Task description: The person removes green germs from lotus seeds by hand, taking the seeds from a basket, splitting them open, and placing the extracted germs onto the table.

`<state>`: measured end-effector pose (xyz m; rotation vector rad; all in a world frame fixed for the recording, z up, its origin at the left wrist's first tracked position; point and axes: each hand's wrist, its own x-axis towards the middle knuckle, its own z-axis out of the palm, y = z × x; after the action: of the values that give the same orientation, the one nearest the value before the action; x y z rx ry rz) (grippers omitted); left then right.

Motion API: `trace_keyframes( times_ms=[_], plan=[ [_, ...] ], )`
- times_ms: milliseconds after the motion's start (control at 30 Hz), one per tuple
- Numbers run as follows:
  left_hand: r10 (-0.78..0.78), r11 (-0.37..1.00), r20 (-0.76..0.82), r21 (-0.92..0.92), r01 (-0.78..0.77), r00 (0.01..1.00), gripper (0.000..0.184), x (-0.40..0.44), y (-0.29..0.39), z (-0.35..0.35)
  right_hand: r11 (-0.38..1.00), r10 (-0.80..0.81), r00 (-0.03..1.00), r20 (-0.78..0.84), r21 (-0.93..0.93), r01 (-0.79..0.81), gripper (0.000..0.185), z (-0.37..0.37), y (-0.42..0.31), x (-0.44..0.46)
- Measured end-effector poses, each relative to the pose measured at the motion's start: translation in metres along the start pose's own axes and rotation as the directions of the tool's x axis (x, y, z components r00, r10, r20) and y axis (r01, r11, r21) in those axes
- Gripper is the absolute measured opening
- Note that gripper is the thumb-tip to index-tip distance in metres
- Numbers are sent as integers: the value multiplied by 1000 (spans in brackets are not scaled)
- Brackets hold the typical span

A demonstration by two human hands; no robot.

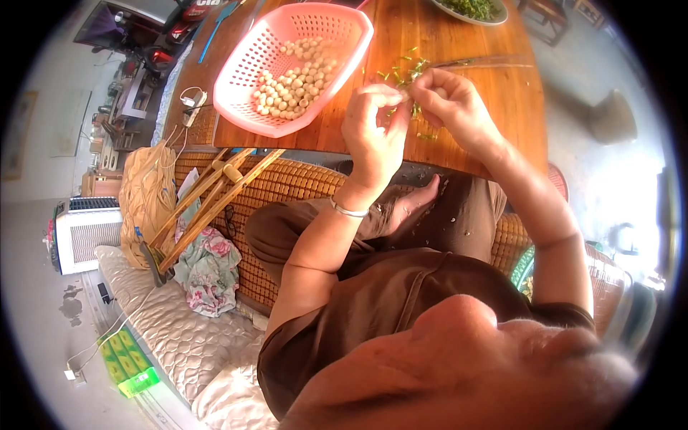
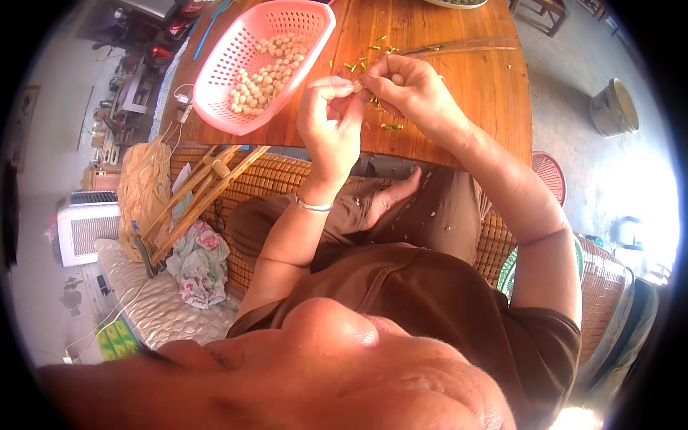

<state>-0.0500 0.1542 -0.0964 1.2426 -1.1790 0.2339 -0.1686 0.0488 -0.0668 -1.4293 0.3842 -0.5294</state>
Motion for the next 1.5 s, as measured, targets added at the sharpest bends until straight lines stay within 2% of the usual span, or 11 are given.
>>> trace_keyframes(
  times_ms=[233,433,500,733,800,900,1100,1233,1333,1400,1500],
  plan=[
    [52,996,4,71,-52,999,25,4,7,-3,1000,8,1000,-21,-14,-8,12,2,-2,0],
    [-17,1000,-4,-1,17,1000,24,0,3,-2,996,-11,1000,-14,-90,9,13,4,-4,-2],
    [-123,986,4,-117,122,992,23,-2,6,-2,993,-10,1000,-24,-120,7,13,6,-6,-4],
    [-235,934,49,-264,239,971,21,-5,3,-2,990,-37,998,-46,-134,30,11,6,-3,-4],
    [-376,799,130,-457,392,918,20,-4,5,-3,989,-37,998,-49,-145,29,11,6,-3,-4],
    [-384,754,124,-530,389,915,20,-3,5,-4,987,-42,998,-37,-157,36,11,6,-4,-4],
    [-283,896,132,-318,311,950,18,-6,-1,-10,972,-53,997,-54,-231,40,8,11,-6,-5],
    [-277,887,149,-340,312,949,18,-6,-2,-10,938,-120,991,-67,-335,91,6,8,0,-3],
    [-346,824,209,-399,402,915,15,-6,3,-12,934,-125,990,-73,-345,92,6,8,0,-3],
    [-500,649,294,-496,577,815,16,-6,4,-13,952,-101,993,-69,-296,76,8,6,1,-3],
    [-507,531,333,-607,592,795,16,-8,-2,-13,970,-74,995,-60,-235,57,12,5,-2,-2]
  ],
)
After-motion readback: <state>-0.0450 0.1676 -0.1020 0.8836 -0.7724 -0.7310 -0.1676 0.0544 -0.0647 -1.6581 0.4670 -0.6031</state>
